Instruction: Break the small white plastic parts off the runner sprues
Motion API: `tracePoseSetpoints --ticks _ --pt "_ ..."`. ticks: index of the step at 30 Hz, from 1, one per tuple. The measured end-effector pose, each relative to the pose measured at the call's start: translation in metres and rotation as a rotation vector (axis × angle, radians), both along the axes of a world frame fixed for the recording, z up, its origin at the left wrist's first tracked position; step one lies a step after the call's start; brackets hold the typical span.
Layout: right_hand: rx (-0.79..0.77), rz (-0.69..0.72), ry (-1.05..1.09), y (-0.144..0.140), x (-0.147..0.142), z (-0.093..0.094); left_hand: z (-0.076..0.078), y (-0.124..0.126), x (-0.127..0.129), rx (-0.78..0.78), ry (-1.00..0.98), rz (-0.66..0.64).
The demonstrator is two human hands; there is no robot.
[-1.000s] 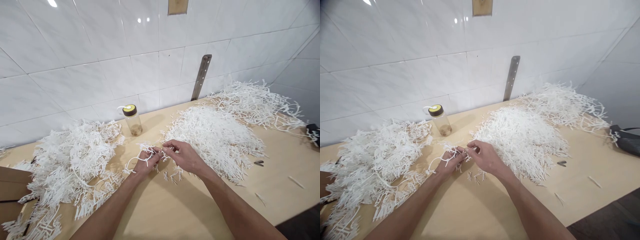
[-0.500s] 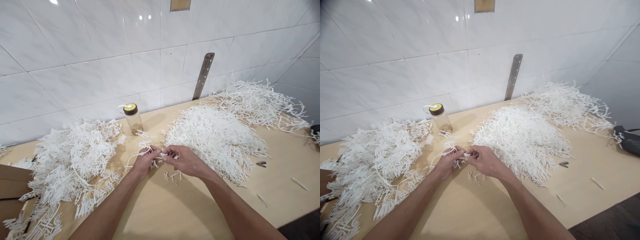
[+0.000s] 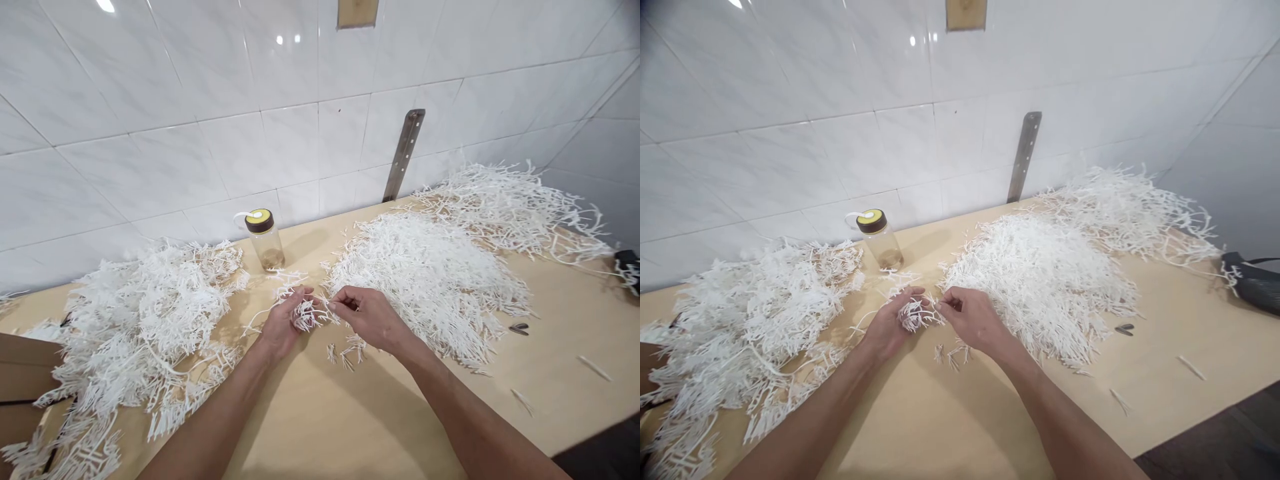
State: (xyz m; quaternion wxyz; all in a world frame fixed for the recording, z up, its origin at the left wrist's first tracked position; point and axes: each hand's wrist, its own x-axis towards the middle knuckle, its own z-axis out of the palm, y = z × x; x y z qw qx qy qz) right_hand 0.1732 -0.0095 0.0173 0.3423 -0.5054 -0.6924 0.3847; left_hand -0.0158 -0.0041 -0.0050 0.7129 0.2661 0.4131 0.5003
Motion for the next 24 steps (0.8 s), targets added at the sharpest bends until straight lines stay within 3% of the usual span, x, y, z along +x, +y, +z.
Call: tracePoseSetpoints --ticks 6,12,19,24 --pt "-0.123 -0.047 0.130 -0.002 -0.001 0.005 0.003 -0.001 -0.003 -0.039 -0.195 -0.012" --pt "-0.106 -0.095 0.265 -0.001 -0.002 0.006 0.005 -0.008 0.007 0.099 -0.350 -0.071" --pt "-0.099 -0.080 0.384 0.002 -0.014 -0.007 -0.002 -0.015 0.018 0.177 -0.265 -0.168" --pt "-0.074 -0.070 0.334 0.000 -0.019 -0.010 -0.006 -0.017 0.022 0.115 -0.155 -0.154"
